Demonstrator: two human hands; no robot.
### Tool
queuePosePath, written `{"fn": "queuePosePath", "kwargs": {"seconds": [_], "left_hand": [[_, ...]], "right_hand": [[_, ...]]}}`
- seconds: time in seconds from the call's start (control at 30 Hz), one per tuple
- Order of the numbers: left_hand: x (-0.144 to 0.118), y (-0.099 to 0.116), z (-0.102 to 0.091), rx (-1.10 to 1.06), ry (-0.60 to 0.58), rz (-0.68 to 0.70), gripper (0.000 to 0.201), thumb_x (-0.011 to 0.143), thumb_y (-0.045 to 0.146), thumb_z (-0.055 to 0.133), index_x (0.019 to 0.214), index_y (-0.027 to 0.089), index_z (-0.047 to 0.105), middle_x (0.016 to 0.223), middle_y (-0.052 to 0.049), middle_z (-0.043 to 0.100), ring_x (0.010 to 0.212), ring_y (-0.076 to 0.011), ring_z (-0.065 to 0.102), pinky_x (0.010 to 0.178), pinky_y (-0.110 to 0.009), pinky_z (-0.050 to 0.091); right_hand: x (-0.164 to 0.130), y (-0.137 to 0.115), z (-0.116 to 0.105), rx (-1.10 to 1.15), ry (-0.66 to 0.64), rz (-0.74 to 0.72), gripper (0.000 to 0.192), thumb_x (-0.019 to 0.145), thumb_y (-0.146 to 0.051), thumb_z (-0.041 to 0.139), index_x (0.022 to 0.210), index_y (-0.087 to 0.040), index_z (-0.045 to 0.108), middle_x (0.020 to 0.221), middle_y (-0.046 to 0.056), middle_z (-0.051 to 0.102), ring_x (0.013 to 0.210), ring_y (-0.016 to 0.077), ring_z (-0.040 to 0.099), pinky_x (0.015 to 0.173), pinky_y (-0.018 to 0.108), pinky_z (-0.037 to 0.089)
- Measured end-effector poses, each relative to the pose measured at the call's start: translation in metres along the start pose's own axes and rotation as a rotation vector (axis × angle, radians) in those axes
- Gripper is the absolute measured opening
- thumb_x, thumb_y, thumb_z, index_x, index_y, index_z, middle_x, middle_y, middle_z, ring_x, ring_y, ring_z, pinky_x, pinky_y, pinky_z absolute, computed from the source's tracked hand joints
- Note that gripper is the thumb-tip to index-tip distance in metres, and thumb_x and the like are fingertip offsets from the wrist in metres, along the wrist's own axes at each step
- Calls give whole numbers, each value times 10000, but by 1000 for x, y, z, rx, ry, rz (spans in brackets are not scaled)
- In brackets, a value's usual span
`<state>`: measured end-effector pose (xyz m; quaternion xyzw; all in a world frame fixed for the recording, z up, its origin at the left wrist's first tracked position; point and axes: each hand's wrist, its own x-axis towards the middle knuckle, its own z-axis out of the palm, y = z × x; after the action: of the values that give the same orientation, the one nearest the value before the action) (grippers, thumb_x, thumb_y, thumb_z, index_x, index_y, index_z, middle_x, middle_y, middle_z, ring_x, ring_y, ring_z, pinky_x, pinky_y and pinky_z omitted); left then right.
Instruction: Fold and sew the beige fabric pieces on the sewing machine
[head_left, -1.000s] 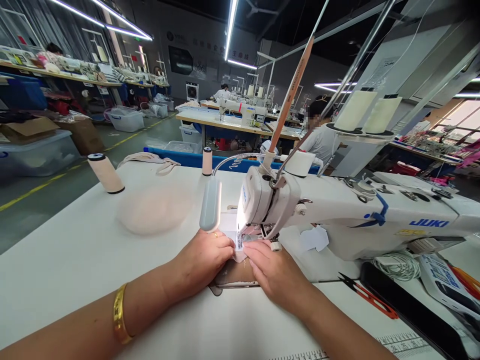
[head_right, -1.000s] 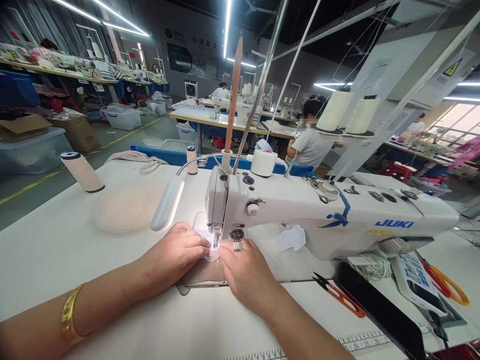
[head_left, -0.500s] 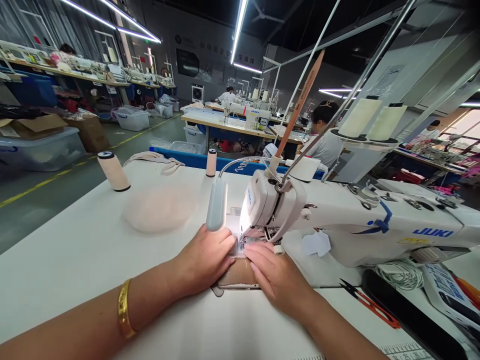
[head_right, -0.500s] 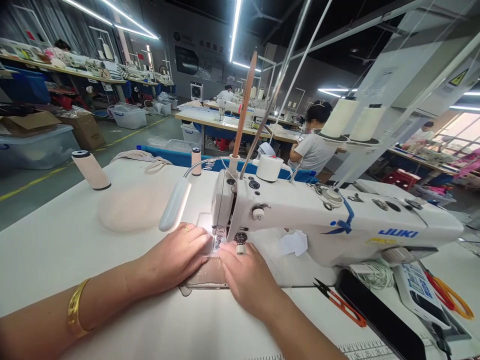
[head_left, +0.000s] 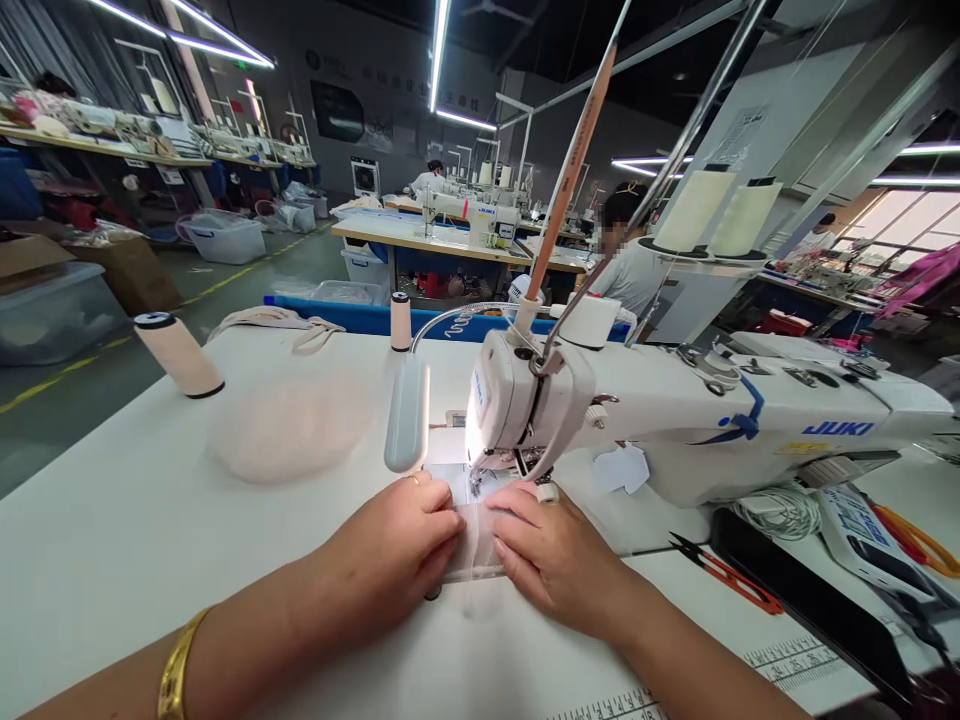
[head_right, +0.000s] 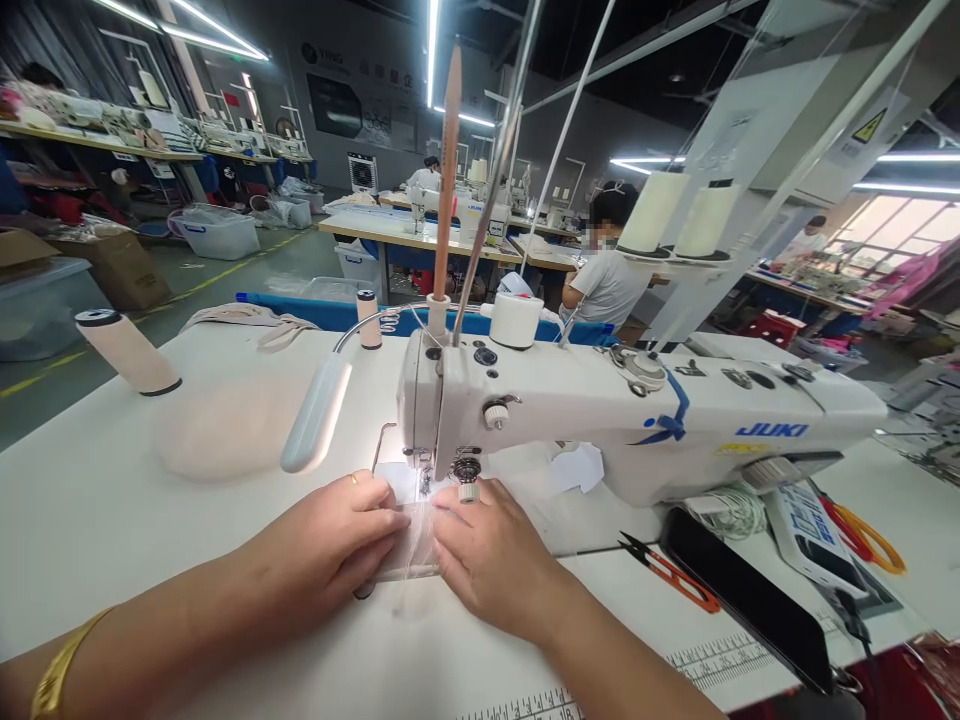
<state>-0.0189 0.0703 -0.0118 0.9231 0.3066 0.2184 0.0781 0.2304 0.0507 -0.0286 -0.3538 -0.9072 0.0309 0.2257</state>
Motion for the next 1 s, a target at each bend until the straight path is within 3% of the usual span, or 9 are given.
{"fn": "queuePosePath", "kwargs": {"seconds": [0.13,0.4,0.77,0.9,1.0], "left_hand": [[-2,4,10,-57,69,117,256,984,94,520,786,195,648,914,-54,702,823,-207,610,747,-350,468],[-3,6,12,-33,85,118,239,1004,110,535,849,195,696,888,-39,734,793,-198,646,771,-372,476],[1,-1,13,22,105,58,230,996,116,490,934,181,701,945,-73,722,845,-228,644,797,-404,473],[-3,7,10,-40,95,106,232,989,94,502,911,194,697,1045,-67,725,927,-228,636,851,-409,439],[-7,13,11,-90,93,137,250,988,71,504,908,208,698,953,-19,732,858,-196,624,854,-398,404]], "right_hand": [[-1,-1,-1,-7,8,-11,157,982,-107,517,980,-208,638,1056,56,741,1015,252,628,920,425,484],[0,-3,-3,-62,-41,12,171,1019,-165,538,1074,-235,684,995,69,719,994,260,625,858,397,477],[0,6,5,-64,-1,71,253,1008,-123,526,1200,-204,668,1243,88,739,1042,275,639,878,430,482],[-3,3,-1,-14,-7,-27,327,969,-78,518,1240,-210,645,1269,83,725,1095,278,618,880,419,486],[-6,0,-5,34,-80,-88,363,919,-57,532,1226,-218,638,1133,73,736,1028,256,623,841,389,486]]}}
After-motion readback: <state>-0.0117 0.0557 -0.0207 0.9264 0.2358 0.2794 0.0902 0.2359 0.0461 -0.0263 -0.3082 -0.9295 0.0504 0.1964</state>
